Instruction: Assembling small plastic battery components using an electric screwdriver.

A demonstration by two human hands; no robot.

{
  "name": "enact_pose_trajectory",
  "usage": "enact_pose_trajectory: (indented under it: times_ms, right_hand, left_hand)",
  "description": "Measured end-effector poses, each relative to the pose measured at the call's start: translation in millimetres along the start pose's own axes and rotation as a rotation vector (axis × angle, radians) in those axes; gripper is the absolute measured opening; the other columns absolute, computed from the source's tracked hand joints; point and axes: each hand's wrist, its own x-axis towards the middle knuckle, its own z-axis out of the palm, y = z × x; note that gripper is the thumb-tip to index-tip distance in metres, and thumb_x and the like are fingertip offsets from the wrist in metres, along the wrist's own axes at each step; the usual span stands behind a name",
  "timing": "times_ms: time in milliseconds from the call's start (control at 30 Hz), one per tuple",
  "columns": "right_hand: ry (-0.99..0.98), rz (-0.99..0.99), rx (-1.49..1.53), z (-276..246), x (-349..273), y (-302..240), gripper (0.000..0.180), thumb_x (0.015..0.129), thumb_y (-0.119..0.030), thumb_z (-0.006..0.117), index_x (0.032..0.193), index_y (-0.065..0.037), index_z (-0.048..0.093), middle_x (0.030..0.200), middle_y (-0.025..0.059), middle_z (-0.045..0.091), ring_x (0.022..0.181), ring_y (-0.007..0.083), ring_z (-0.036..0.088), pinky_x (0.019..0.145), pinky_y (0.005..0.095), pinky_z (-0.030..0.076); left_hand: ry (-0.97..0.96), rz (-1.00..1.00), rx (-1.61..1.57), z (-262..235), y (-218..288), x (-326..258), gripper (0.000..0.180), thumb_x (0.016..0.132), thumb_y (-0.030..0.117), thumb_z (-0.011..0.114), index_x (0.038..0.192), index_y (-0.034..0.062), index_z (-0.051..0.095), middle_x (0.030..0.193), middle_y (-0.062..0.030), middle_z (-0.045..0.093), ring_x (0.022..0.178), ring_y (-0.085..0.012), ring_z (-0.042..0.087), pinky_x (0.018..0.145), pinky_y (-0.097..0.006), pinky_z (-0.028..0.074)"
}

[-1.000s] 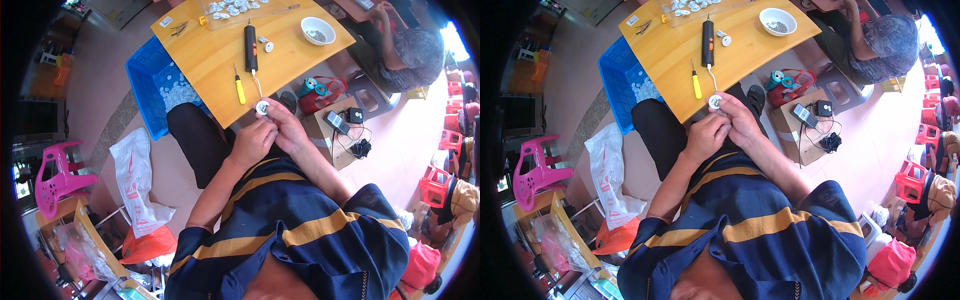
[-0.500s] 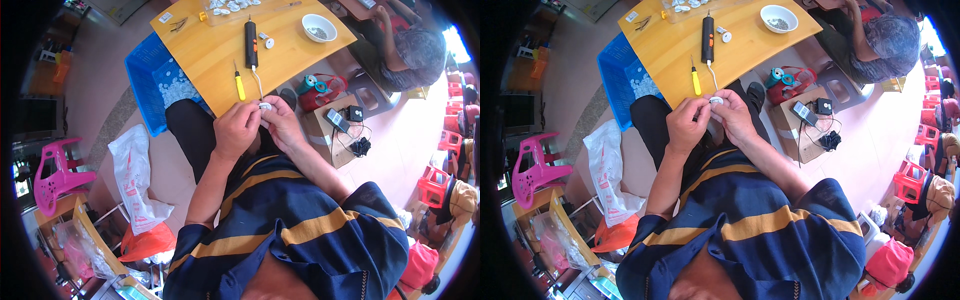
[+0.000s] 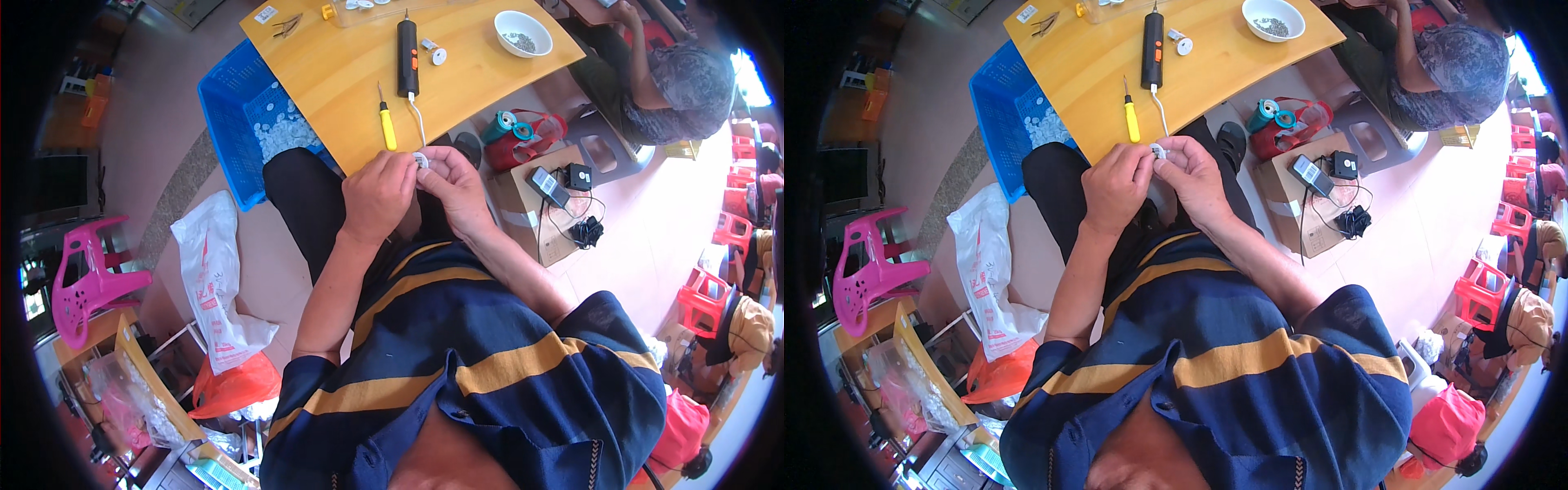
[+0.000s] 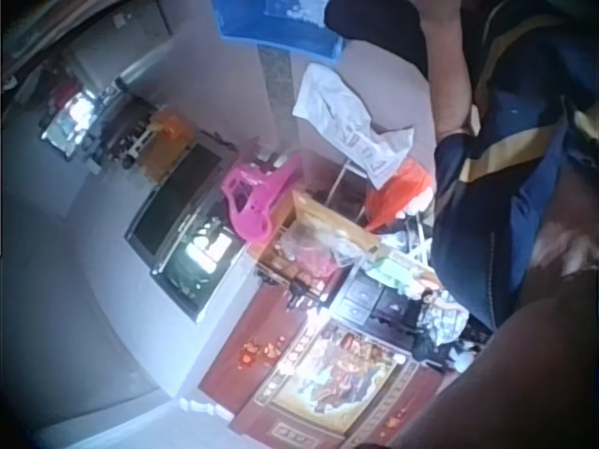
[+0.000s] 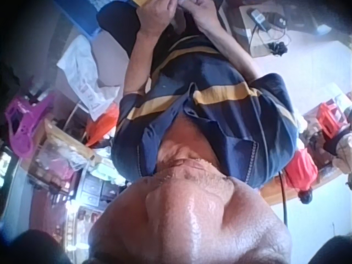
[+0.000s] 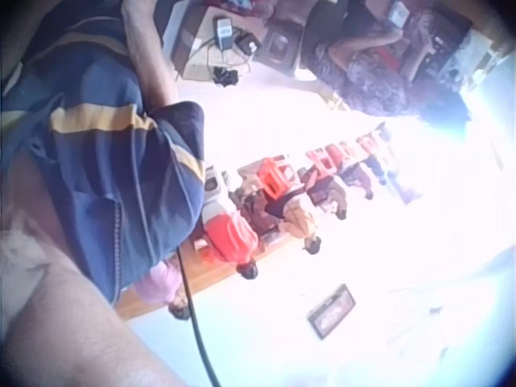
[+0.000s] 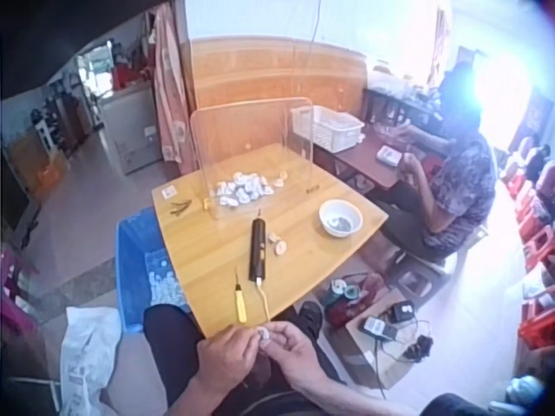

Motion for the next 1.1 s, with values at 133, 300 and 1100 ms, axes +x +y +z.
enact_pose_trajectory:
  times_ms: [133,300,1100]
  right_hand:
    - [-0.032,-0.079,-0.132,-4.2,0.8,-1.2,0.021,0.098,0.000,0.058,0.119,0.001,0.055,0.109,0.0082,0.068,0.102,0.0127,0.065,0.091,0.0268,0.053]
    - [-0.065,-0.080,-0.085,-3.0,0.0,0.4,0.020,0.101,-0.001,0.055,0.120,0.001,0.055,0.108,0.0074,0.067,0.102,0.0120,0.065,0.092,0.0263,0.053]
    - [-0.067,-0.108,-0.399,-6.0,-0.8,6.3,0.030,0.103,-0.005,0.050,0.130,0.005,0.058,0.095,0.0053,0.070,0.080,0.0080,0.066,0.073,0.0235,0.055]
  left_hand:
    - [-0.057,-0.157,-0.222,4.8,-2.0,-1.6,0.008,0.085,0.009,0.071,0.089,0.0071,0.065,0.079,-0.0069,0.065,0.068,-0.0226,0.068,0.058,-0.032,0.053]
    - [-0.035,-0.447,-0.627,13.8,-6.5,-9.2,0.012,0.084,0.003,0.074,0.093,0.0013,0.067,0.084,-0.0088,0.071,0.070,-0.0169,0.071,0.062,-0.027,0.054]
    - [-0.259,-0.701,-1.044,6.9,-14.0,-11.0,0.005,0.090,-0.001,0.065,0.091,-0.0004,0.060,0.077,-0.0027,0.067,0.067,-0.0063,0.063,0.059,-0.021,0.050]
